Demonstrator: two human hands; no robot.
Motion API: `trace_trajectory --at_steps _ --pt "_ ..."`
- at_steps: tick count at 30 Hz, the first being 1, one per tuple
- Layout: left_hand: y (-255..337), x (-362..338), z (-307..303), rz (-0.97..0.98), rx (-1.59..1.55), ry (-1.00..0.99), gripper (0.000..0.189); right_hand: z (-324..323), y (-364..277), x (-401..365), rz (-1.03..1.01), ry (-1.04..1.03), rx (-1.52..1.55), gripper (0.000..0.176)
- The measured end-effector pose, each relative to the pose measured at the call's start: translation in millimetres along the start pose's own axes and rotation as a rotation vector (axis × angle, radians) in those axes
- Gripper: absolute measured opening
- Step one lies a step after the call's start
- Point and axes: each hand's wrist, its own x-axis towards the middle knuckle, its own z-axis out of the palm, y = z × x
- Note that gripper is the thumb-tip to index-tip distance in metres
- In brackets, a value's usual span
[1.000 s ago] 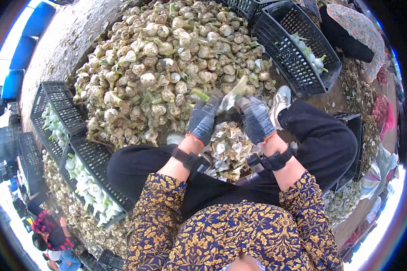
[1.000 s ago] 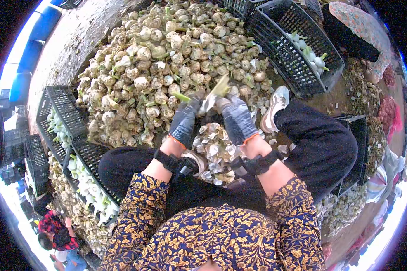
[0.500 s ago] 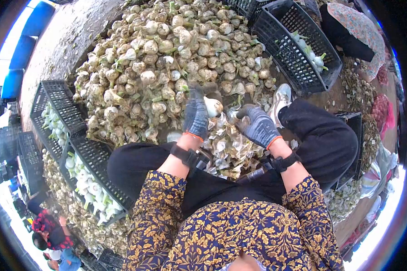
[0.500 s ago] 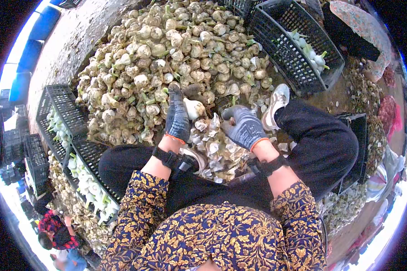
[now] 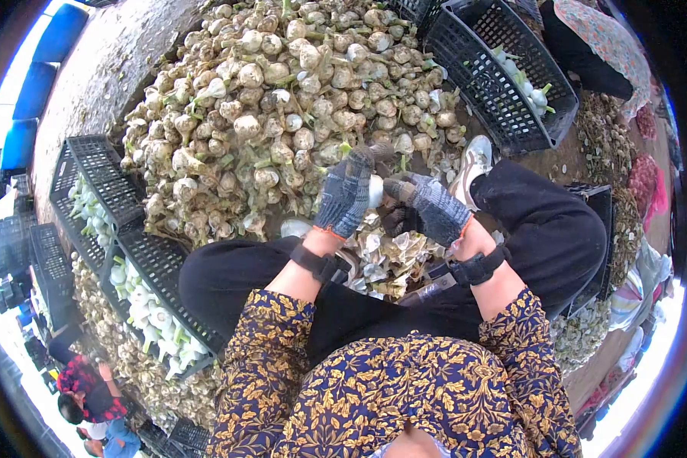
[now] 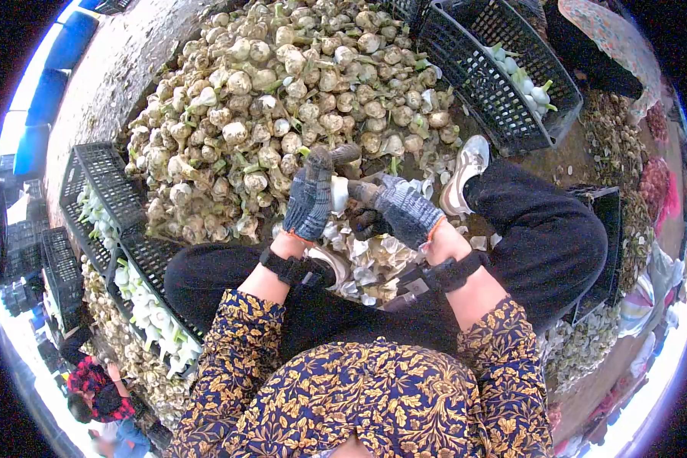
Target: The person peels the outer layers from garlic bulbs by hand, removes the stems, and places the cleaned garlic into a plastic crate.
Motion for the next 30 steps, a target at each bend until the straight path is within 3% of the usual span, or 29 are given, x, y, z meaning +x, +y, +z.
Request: trace_trajectory --at_steps 4,5,6,8,9,10,12,14,15,17,19,21,22,24,26,28,30 --pt "1 2 1 -0.079 0.009 0.022 0.040 -8 5 3 -0.040 -0.075 0.146 0.025" --pt "0 1 1 -0.006 0.040 0.066 0.032 -7 4 3 -0.039 -0.075 0.146 0.025" --pt "-3 0 2 0.067 0.071 0.110 0.043 -6 2 3 -0.039 -0.022 0.039 0.028" --pt "-20 1 8 0.173 0.090 0.142 0.041 -3 2 3 -0.038 0.032 -0.066 0.033" --pt "-19 2 9 0.278 0.107 0.176 0.039 -2 5 1 -0.147 0.078 -0.173 0.031" --pt "-18 1 9 0.277 0.107 0.174 0.039 -1 6 0 -0.255 0.123 -0.281 0.030" --pt "-11 -1 6 0.124 -0.036 0.087 0.036 -3 3 2 -0.273 0.131 -0.394 0.024" --pt "-1 1 2 0.067 -0.006 0.063 0.036 -7 4 4 -0.326 0.262 -0.710 0.021" --pt "1 1 1 0.010 0.023 0.041 0.035 -10 8 5 -0.326 0.261 -0.709 0.021" --pt "-3 1 1 0.063 0.015 0.075 0.030 -15 15 9 -0.408 0.388 -0.768 0.018" --pt "-5 1 2 0.113 0.007 0.109 0.035 -13 16 9 -0.448 0.419 -0.658 0.018" --pt "-5 2 6 0.177 0.357 0.173 0.033 -6 11 5 -0.439 0.402 -0.333 0.018" --pt "-5 3 9 0.178 0.358 0.172 0.033 -4 10 4 -0.441 0.403 -0.332 0.018" --pt "-3 3 14 -0.307 -0.531 0.230 0.032 -1 8 3 -0.602 0.541 -0.493 0.016" --pt "0 4 10 -0.399 -0.561 0.215 0.033 0 9 4 -0.635 0.560 -0.524 0.017" --pt "1 7 9 -0.544 -0.608 0.247 0.030 -4 14 12 -0.743 0.518 -0.219 0.019" --pt "-4 7 9 -0.560 -0.662 0.261 0.029 -10 14 15 -0.737 0.528 -0.175 0.020"
